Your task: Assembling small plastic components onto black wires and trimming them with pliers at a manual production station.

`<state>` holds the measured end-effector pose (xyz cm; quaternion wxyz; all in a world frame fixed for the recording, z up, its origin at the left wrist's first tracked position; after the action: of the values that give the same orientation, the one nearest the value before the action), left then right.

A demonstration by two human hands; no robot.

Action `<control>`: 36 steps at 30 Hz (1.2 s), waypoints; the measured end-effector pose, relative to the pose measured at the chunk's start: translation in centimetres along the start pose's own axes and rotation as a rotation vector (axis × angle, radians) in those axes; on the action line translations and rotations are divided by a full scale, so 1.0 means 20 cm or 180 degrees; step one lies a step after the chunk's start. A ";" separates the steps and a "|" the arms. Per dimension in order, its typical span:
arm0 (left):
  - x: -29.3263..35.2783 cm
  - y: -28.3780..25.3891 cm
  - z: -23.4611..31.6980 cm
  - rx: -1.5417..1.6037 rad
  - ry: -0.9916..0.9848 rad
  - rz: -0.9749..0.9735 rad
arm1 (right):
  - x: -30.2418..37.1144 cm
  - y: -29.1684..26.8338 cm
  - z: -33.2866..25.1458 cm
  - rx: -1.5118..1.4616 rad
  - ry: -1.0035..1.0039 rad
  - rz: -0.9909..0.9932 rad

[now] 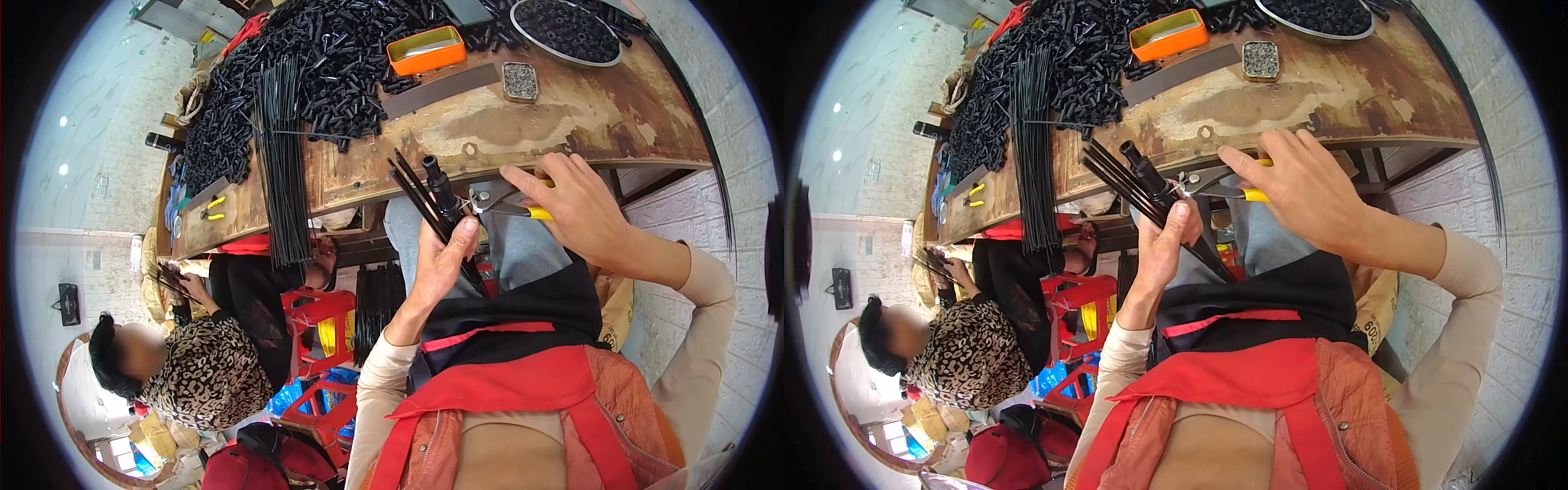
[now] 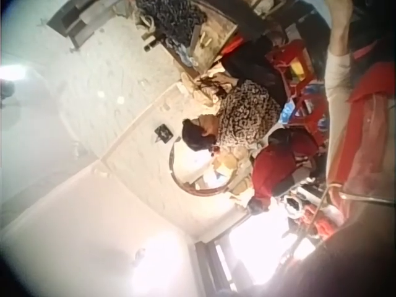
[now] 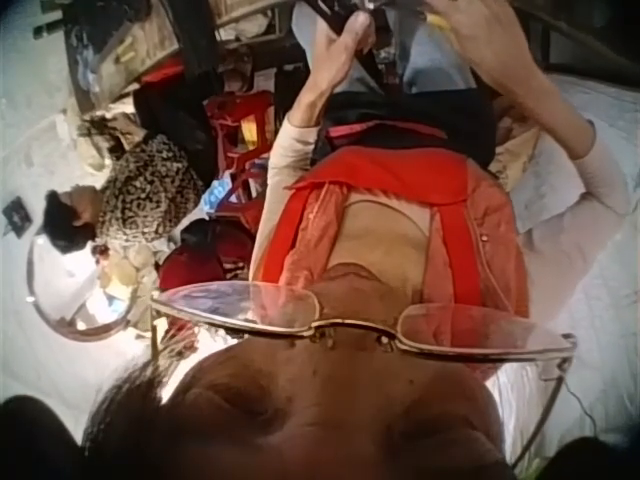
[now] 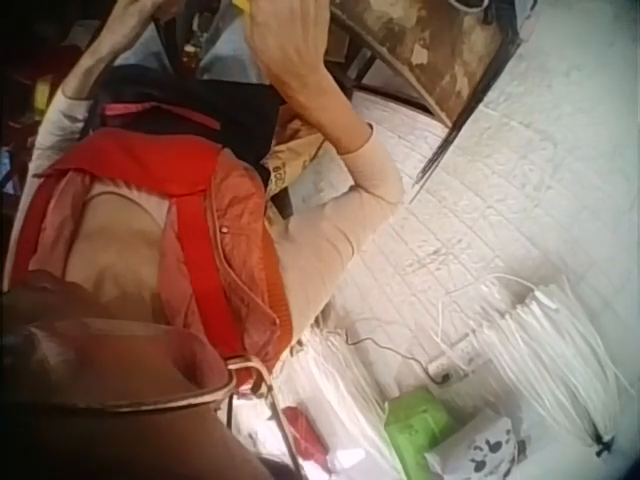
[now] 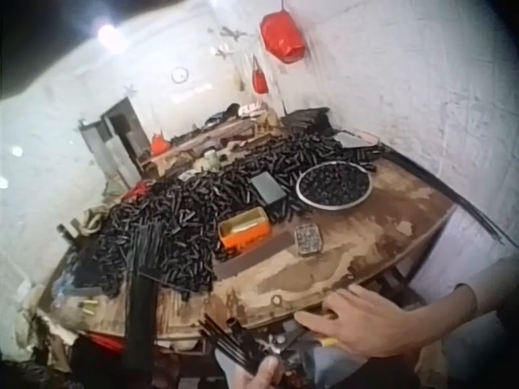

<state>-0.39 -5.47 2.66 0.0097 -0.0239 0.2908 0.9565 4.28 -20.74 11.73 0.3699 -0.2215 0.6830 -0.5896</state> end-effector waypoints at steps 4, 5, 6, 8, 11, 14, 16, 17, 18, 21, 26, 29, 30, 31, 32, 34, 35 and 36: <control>0.00 0.02 0.00 -0.0060 0.0015 -0.0034 | -0.03 -0.05 0.02 0.0060 -0.0600 -0.0019; 0.00 0.03 0.00 0.0046 -0.0020 -0.0172 | -0.04 -0.10 0.02 0.0058 -0.0876 -0.0120; 0.00 0.04 0.00 0.0151 -0.0059 -0.0313 | -0.06 -0.17 0.02 0.0056 -0.0869 -0.0136; 0.03 0.03 0.02 0.0110 -0.0069 -0.0351 | -0.04 -0.07 -0.02 -0.2135 -0.0269 -0.2380; 0.05 0.05 0.01 0.0302 -0.0261 -0.0617 | 0.07 0.03 -0.08 -0.2904 0.0607 -0.2969; 0.02 0.02 -0.01 0.0348 -0.0358 -0.0485 | 0.10 0.08 -0.06 -0.2239 0.0148 -0.1815; 0.00 0.05 0.03 0.0088 -0.0187 -0.0398 | 0.07 -0.02 -0.01 -0.1486 0.0044 -0.0314; -0.01 0.05 0.02 -0.0133 -0.0230 -0.0417 | 0.07 -0.07 -0.03 -0.0958 -0.0310 0.0123; -0.02 0.04 0.02 -0.0366 -0.0283 -0.0451 | 0.06 -0.08 -0.02 -0.0945 -0.0326 0.0130; -0.03 -0.01 -0.01 0.0038 -0.0352 -0.0106 | 0.04 -0.09 -0.04 0.0005 -0.0583 0.0060; -0.02 0.08 0.05 0.0338 -0.0276 -0.0516 | 0.07 0.07 -0.03 -0.2537 0.0350 -0.2330; -0.03 0.08 0.06 0.0358 -0.0492 -0.0516 | 0.15 0.12 -0.08 -0.3055 0.0978 -0.2752; -0.03 0.07 0.05 0.0233 -0.0649 -0.0429 | 0.09 0.03 -0.07 -0.2190 0.0608 -0.1871; -0.05 0.07 0.06 0.0140 -0.0636 -0.0425 | 0.10 0.07 -0.06 -0.2195 0.0603 -0.1871; -0.05 0.07 0.07 0.0137 -0.0638 -0.0421 | 0.06 0.01 -0.04 -0.1584 0.0094 -0.0695; -0.06 0.04 0.13 -0.0219 -0.0429 -0.0194 | 0.05 -0.10 -0.06 -0.0943 -0.0397 0.0469; -0.06 0.05 0.14 -0.0196 -0.0560 -0.0240 | 0.04 -0.13 -0.06 -0.0695 -0.0525 0.0646; -0.06 0.05 0.14 -0.0196 -0.0556 -0.0234 | 0.04 -0.17 -0.08 -0.0445 -0.0664 0.0823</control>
<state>0.72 -4.75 5.65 0.0693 0.0487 0.2582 0.9624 2.17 -20.93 14.82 0.4952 -0.2170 0.7030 -0.4621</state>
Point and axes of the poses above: each hand's wrist, its own x-axis away from the middle knuckle, its own y-axis out of the palm, z = x × y, the point moved 8 cm from there along -x, towards the middle knuckle, and after that the axes turned 12 degrees about x, right-handed, at the moved point
